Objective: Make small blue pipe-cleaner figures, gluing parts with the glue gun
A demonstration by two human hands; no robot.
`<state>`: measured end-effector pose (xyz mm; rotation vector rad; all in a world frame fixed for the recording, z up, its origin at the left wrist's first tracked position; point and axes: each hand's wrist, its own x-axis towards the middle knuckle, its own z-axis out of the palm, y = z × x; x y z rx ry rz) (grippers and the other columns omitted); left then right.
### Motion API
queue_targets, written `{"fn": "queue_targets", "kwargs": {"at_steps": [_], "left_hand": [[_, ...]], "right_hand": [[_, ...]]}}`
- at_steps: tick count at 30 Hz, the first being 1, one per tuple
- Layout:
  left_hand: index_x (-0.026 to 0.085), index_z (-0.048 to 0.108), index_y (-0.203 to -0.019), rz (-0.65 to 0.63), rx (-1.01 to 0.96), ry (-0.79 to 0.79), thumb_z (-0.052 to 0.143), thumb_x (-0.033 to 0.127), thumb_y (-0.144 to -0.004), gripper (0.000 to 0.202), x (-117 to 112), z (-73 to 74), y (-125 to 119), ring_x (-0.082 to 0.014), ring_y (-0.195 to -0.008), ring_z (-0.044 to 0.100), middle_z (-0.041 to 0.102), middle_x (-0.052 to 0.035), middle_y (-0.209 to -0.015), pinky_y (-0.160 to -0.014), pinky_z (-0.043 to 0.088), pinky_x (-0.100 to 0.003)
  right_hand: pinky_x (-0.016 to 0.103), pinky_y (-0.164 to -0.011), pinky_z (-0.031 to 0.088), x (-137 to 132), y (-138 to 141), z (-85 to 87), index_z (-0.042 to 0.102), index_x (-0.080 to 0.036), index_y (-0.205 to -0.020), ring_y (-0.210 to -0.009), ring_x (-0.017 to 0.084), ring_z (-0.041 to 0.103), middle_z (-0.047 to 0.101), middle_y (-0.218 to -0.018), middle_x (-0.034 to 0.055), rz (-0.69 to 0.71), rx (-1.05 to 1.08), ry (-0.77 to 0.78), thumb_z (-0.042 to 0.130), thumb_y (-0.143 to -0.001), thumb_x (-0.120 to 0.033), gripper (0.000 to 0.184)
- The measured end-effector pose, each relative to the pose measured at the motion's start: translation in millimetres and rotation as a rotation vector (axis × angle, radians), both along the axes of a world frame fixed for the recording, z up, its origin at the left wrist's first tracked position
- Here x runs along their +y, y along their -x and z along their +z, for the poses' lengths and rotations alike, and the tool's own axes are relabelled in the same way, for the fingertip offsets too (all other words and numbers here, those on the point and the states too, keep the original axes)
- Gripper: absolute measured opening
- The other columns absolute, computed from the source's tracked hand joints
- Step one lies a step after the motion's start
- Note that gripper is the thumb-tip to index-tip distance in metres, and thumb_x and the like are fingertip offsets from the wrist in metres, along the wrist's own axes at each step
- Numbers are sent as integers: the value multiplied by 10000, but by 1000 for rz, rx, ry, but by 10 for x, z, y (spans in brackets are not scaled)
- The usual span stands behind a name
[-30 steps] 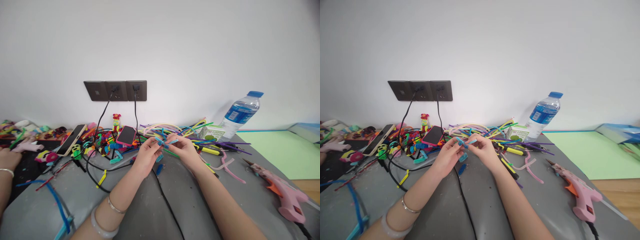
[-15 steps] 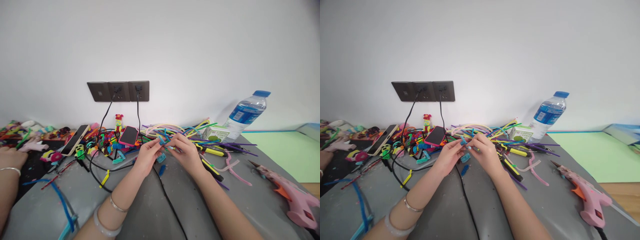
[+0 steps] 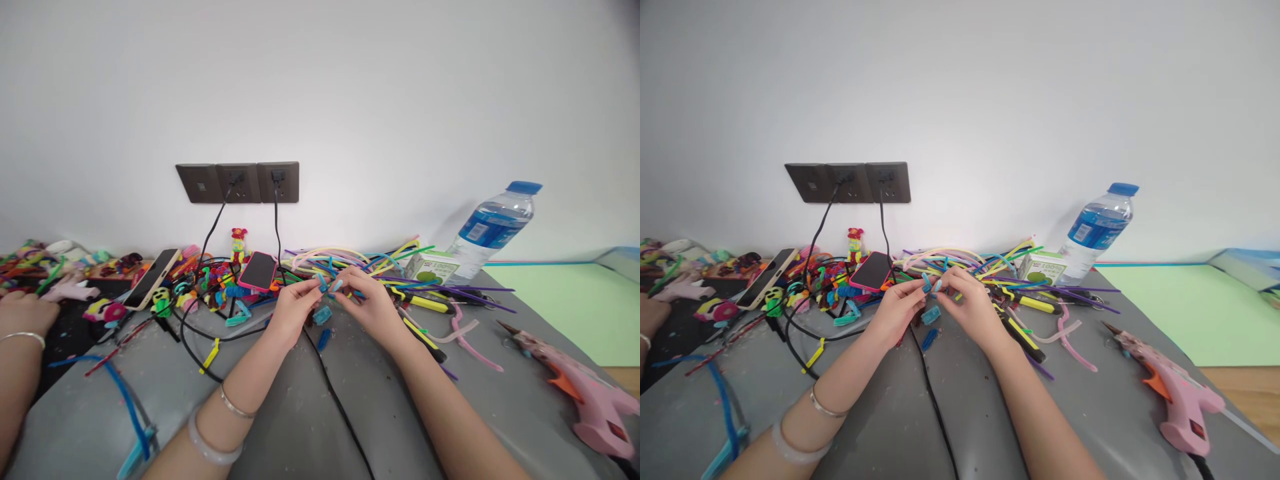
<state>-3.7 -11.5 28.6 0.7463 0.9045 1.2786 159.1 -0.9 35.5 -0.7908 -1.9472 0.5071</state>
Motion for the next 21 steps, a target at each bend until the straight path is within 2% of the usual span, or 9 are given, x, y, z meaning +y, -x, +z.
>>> {"fn": "queue_targets", "kwargs": {"at_steps": [4,10,15,21], "left_hand": [[124,766,-810,14,-149,70,923,259,-482,388,-11,25,-35,-61,-577,484,619,8,-631,-568,386,-208],[162,711,-792,-63,-326,108,926,207,-478,384,-39,48,-41,-41,-516,418,589,50,-634,-514,344,-198],[137,691,-791,-166,-280,80,912,219,-534,349,-22,68,15,-43,-523,411,536,56,-600,-524,333,-205],[135,696,-776,-251,-207,65,909,249,-556,326,-1,88,76,-45,-527,387,502,53,-583,-537,322,-215]], "right_hand": [[294,-674,449,-15,12,8,603,-212,-871,-815,186,570,597,-872,44,9,4,-26,545,-890,-118,112],[317,-740,456,-68,45,55,586,-211,-871,-820,179,557,591,-867,39,13,47,-63,541,-880,-67,151],[320,-745,455,-70,49,73,575,-211,-867,-832,182,550,580,-855,35,35,106,-36,568,-889,-118,97],[302,-687,456,-61,16,68,586,-213,-882,-817,184,555,584,-873,49,114,138,66,565,-928,-230,53]]}}
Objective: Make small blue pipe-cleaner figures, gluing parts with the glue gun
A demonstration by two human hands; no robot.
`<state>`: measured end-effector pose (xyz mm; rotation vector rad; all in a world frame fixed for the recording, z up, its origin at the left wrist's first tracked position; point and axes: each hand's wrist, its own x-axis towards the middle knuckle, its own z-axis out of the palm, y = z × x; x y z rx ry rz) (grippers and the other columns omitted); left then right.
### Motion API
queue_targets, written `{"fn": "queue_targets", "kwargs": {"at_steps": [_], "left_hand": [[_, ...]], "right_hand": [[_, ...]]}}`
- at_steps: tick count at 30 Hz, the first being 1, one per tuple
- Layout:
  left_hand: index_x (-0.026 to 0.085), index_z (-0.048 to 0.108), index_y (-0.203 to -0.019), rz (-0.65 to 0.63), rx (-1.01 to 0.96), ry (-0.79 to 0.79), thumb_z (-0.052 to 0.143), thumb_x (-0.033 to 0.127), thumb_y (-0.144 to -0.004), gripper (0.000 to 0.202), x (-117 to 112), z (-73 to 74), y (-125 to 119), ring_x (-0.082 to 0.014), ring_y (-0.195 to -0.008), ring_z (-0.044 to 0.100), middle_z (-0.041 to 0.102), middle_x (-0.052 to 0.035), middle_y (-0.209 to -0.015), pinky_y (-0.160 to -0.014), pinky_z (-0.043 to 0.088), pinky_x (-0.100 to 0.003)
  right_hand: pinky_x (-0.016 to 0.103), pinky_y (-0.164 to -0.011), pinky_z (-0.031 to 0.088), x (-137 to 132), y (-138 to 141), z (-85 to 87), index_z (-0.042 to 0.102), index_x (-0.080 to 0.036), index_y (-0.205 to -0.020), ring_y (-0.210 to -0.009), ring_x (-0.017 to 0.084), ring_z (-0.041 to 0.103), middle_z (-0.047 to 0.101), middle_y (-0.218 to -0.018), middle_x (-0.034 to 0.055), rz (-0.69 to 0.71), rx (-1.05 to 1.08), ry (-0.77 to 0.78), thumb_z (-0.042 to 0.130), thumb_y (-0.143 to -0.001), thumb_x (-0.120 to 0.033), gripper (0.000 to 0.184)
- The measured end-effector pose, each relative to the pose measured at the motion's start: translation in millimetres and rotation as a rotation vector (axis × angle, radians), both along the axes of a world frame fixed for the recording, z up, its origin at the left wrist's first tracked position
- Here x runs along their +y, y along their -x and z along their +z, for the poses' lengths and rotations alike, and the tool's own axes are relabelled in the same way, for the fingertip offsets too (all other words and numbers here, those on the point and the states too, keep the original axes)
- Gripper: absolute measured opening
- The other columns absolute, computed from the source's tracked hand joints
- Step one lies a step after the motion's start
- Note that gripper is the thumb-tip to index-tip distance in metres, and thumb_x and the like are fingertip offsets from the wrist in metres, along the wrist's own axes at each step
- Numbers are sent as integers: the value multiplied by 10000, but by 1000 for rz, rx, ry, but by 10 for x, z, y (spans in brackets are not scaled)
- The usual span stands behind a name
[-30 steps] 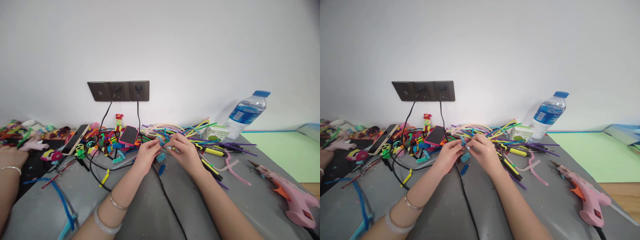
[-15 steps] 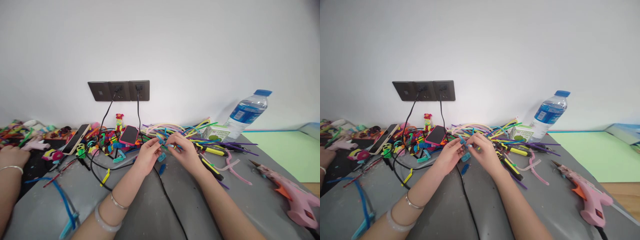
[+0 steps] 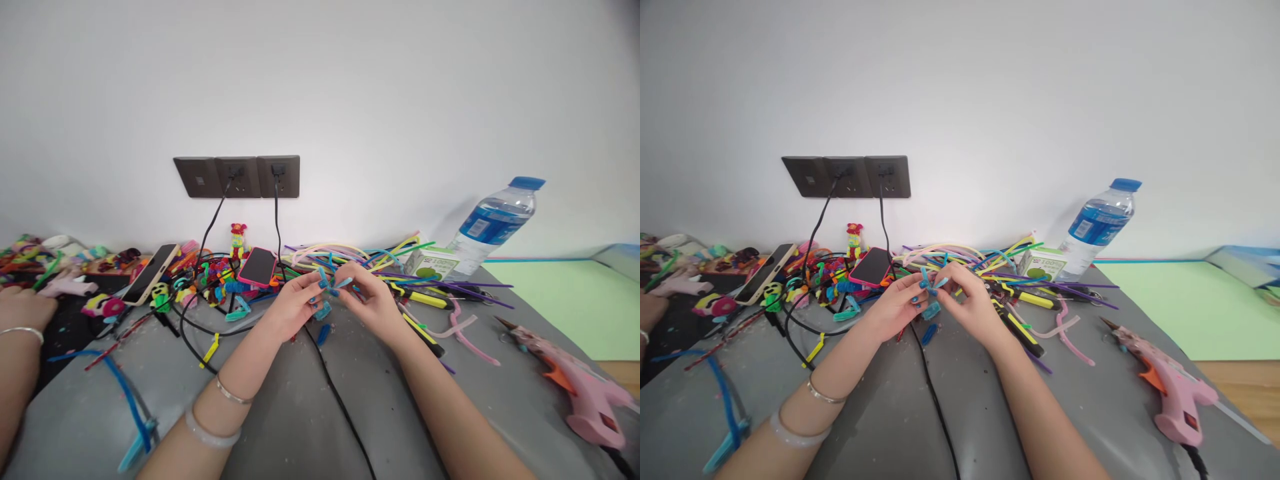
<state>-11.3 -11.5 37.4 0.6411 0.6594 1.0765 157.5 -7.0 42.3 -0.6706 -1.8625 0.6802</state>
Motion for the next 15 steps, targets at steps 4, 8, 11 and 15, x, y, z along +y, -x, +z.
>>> {"fn": "queue_targets", "kwargs": {"at_steps": [4,8,11,15], "left_hand": [[130,694,-777,-95,21,-24,908,265,-566,329,-5,24,33,-54,-546,404,526,34,-614,-525,290,-220],[130,693,-767,-149,25,-36,920,274,-545,349,-17,53,61,-56,-548,425,564,20,-641,-528,282,-233],[134,699,-800,-182,42,-20,917,274,-553,358,-28,52,69,-48,-523,403,559,27,-625,-530,275,-237],[125,698,-802,-222,75,8,926,268,-533,381,-34,26,78,-49,-529,413,558,26,-619,-541,277,-237]], "right_hand": [[298,-674,450,-3,-16,9,603,-216,-871,-797,176,544,578,-870,46,112,79,108,571,-941,-329,137],[297,-681,454,-22,-7,37,594,-217,-834,-786,173,524,543,-834,37,196,142,217,600,-920,-422,223],[298,-683,456,-42,5,61,574,-223,-840,-771,169,512,533,-837,34,206,170,277,630,-895,-454,244],[289,-667,440,-68,13,83,559,-229,-855,-731,157,482,507,-821,21,216,189,335,621,-899,-469,252]]}}
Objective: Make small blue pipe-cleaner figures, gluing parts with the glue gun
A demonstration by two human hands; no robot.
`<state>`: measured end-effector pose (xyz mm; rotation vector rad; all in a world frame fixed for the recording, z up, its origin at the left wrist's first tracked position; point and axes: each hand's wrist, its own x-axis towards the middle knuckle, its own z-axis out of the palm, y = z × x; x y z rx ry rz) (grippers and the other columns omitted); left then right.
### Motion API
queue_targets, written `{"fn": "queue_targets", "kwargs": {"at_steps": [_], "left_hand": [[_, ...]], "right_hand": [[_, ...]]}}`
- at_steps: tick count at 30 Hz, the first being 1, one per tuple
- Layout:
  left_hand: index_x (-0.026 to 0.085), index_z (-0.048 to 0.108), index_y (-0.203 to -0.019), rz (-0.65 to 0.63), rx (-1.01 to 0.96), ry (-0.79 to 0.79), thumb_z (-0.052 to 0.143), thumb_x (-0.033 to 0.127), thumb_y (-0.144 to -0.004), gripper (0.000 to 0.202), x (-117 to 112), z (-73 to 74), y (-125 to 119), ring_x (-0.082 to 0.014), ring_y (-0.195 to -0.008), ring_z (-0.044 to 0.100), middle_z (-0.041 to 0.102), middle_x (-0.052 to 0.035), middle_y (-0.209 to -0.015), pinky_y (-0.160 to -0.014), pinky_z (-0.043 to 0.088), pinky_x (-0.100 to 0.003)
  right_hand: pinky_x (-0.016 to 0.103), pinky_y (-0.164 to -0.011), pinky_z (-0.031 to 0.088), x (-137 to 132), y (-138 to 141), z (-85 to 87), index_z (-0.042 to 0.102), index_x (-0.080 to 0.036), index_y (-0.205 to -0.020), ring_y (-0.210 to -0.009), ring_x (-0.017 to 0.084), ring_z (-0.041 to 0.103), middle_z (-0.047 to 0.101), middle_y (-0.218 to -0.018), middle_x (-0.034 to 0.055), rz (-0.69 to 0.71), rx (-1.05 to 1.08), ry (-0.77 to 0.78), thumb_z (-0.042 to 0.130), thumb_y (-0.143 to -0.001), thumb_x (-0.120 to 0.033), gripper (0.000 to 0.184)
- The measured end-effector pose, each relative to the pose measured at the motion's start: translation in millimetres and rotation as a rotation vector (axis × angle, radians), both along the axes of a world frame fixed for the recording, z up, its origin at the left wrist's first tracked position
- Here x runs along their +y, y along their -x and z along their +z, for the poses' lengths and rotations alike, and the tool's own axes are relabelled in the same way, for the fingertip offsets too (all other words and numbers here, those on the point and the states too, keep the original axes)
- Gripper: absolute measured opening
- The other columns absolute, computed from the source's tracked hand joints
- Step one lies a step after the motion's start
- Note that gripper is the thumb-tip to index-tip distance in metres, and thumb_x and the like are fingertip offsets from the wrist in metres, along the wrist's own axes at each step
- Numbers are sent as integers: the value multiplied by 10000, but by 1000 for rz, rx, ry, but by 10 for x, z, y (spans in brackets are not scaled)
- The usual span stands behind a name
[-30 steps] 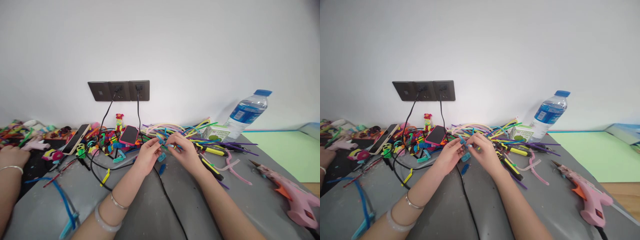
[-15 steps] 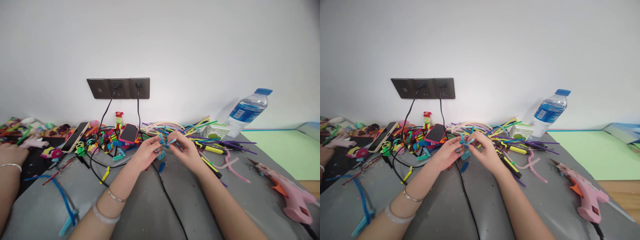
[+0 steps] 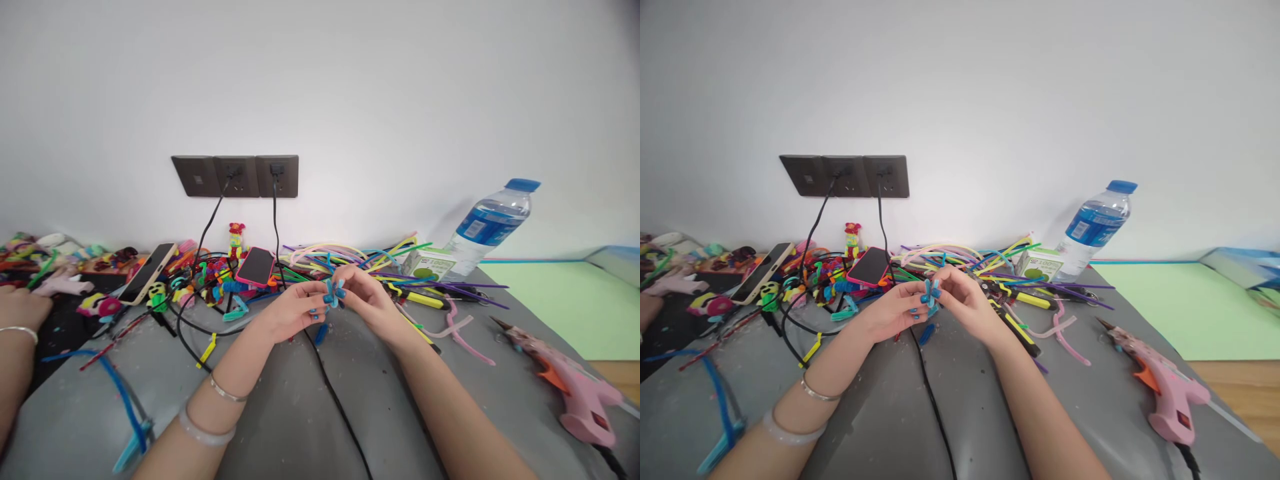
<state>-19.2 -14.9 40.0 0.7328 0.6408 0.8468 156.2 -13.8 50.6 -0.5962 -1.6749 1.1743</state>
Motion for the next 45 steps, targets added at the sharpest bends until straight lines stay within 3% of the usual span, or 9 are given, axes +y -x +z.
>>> {"fn": "queue_targets", "kwargs": {"at_steps": [16,21,27,30,32,35,39,45], "left_hand": [[116,708,-709,-124,172,-65,918,311,-536,334,8,-5,92,-65,-567,484,594,3,-635,-563,344,-229],[117,729,-736,-125,167,-51,915,293,-546,319,12,-10,96,-53,-558,465,600,2,-650,-556,337,-223],[114,739,-722,-231,167,-77,893,301,-586,278,11,24,118,-74,-585,469,637,-43,-686,-579,340,-244],[116,738,-748,-203,179,-95,890,330,-584,309,23,5,118,-74,-581,450,630,-41,-687,-579,327,-247],[111,739,-785,-145,238,-159,860,393,-623,347,43,-22,117,-73,-577,429,636,-51,-714,-570,310,-243],[107,732,-800,-31,433,-380,721,512,-759,407,71,-69,105,-91,-586,423,648,-64,-742,-565,300,-241],[132,698,-774,39,597,-671,607,502,-852,389,59,-101,38,-139,-653,499,629,-42,-724,-617,349,-246],[154,674,-748,82,599,-739,545,420,-897,331,-2,-63,-50,-171,-692,562,649,-53,-736,-645,399,-250]], "right_hand": [[228,-514,392,-19,0,-38,492,-226,-854,-596,116,442,476,-728,-22,88,-34,121,583,-915,-499,294],[226,-534,412,-3,11,-37,489,-216,-835,-612,113,461,486,-727,-19,72,-41,133,611,-895,-506,321],[220,-558,425,-6,-6,-4,544,-195,-905,-609,96,475,528,-749,-17,169,-43,220,649,-884,-460,285],[230,-579,434,5,-21,-1,550,-188,-848,-622,102,491,538,-737,-14,152,-72,231,648,-882,-463,294],[240,-585,433,28,-27,-17,544,-193,-846,-635,114,508,539,-734,-12,101,-66,231,638,-882,-481,305],[247,-573,418,76,-34,-59,537,-201,-851,-620,120,497,523,-713,-18,-17,-38,223,632,-875,-508,322],[240,-549,394,115,-44,-99,524,-208,-834,-587,112,441,463,-674,-37,-123,-9,209,645,-864,-509,326],[256,-573,410,109,-35,-101,505,-207,-852,-612,125,488,490,-700,-23,-81,-42,204,608,-885,-519,329]]}}
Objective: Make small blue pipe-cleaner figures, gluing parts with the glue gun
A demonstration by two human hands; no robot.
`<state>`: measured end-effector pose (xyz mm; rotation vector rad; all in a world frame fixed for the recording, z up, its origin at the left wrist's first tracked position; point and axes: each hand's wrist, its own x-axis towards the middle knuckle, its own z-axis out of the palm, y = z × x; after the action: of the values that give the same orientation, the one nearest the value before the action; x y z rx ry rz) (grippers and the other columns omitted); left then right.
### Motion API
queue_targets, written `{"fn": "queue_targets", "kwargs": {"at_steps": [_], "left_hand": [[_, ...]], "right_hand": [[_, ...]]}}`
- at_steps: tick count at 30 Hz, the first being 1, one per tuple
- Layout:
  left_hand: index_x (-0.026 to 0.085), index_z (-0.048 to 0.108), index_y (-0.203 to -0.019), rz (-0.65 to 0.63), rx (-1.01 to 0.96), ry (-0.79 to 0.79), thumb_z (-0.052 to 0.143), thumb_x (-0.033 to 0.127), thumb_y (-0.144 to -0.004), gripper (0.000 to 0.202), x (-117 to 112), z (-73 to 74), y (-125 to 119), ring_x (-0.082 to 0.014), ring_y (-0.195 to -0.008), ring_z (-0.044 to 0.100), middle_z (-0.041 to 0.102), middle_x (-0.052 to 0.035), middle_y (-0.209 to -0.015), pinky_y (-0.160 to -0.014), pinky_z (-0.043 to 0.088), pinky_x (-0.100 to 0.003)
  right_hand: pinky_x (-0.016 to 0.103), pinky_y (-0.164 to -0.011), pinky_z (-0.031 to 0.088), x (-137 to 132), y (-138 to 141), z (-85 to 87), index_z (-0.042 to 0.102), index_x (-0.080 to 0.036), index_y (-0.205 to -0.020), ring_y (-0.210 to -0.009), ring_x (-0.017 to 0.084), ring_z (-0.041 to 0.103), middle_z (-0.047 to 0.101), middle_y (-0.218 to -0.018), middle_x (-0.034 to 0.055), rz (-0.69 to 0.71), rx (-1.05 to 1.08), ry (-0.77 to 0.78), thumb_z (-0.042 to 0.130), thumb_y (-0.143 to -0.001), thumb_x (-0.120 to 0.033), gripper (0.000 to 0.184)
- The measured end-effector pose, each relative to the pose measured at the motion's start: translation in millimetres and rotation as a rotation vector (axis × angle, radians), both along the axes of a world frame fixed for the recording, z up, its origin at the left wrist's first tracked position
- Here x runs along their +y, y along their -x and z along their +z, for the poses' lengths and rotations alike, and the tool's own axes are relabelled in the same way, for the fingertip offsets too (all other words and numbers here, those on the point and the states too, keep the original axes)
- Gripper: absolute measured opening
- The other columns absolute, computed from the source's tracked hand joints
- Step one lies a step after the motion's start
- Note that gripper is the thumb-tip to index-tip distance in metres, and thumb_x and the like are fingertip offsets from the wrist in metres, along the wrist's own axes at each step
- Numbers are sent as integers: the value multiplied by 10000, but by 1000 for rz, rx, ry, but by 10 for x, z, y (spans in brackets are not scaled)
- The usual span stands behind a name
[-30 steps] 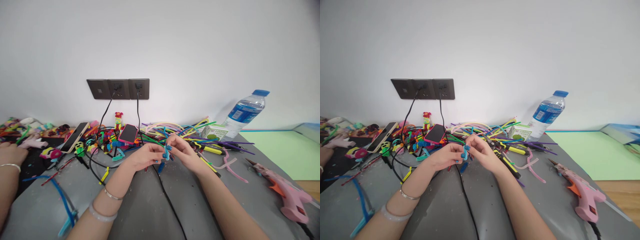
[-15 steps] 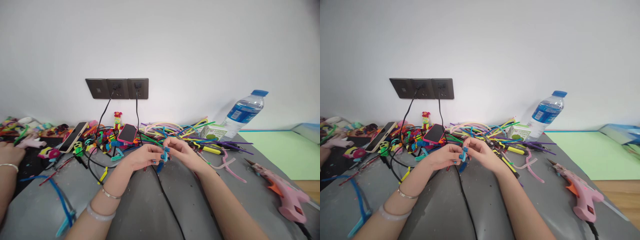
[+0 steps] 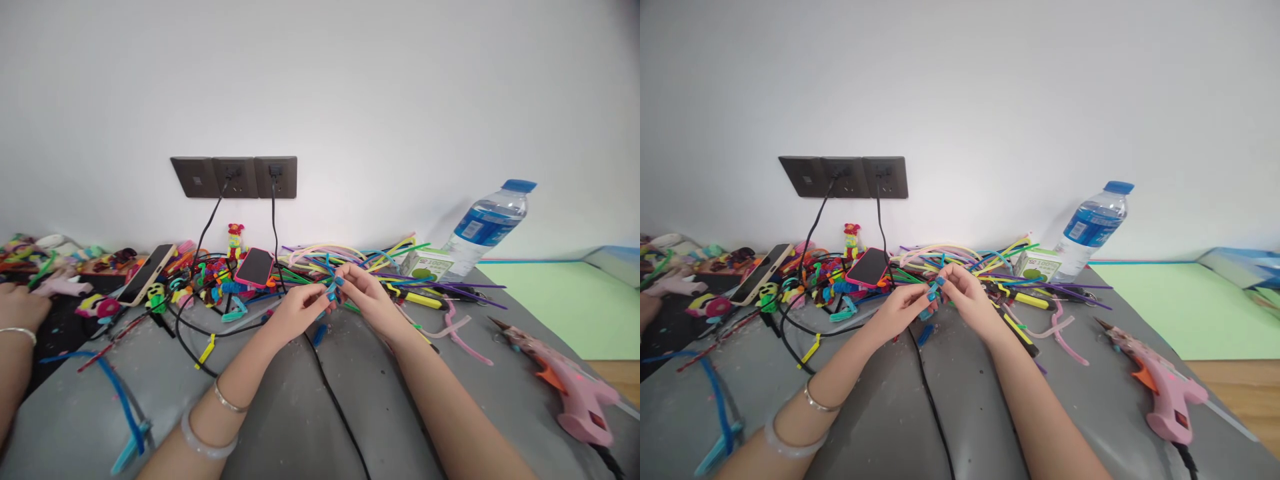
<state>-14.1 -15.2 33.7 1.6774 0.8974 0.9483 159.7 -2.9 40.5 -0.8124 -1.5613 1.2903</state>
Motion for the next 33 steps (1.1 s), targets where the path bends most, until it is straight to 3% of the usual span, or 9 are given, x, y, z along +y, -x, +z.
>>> {"fn": "queue_targets", "kwargs": {"at_steps": [10,16,20,24,28,33], "left_hand": [[161,730,-771,49,-2,-34,556,362,-892,293,8,25,11,-194,-738,600,701,-65,-761,-690,426,-260],[162,694,-694,78,-12,-20,604,321,-854,243,-6,55,-13,-173,-687,564,672,-48,-719,-640,387,-245],[159,678,-690,96,47,-34,585,317,-864,253,-16,13,-25,-167,-646,537,647,-42,-681,-608,360,-249],[153,691,-796,71,70,-51,542,351,-897,268,-17,-47,-30,-174,-659,557,678,-57,-732,-597,352,-251],[154,673,-828,41,126,-37,454,363,-943,324,-23,-32,-29,-169,-635,579,709,-61,-727,-590,357,-246],[164,642,-763,39,173,-77,415,322,-959,339,-20,-6,-21,-170,-661,596,722,-48,-682,-687,394,-250]], "right_hand": [[253,-578,403,12,10,-21,521,-201,-854,-609,118,470,488,-684,-29,-24,44,10,640,-862,-520,340],[250,-567,427,22,28,-25,534,-201,-831,-601,119,486,501,-667,-27,-38,51,7,652,-845,-539,359],[254,-559,433,29,38,-33,544,-203,-811,-592,120,495,512,-665,-26,-66,24,-22,660,-834,-536,354],[270,-568,455,16,39,-25,538,-204,-774,-581,127,538,559,-663,-15,-3,-10,-25,651,-848,-515,340],[270,-570,448,24,32,-39,565,-194,-780,-580,131,550,562,-650,-15,-12,-51,-32,660,-840,-504,329],[272,-606,440,37,6,-44,612,-178,-782,-621,137,562,586,-675,-3,-32,-50,31,682,-811,-500,331]]}}
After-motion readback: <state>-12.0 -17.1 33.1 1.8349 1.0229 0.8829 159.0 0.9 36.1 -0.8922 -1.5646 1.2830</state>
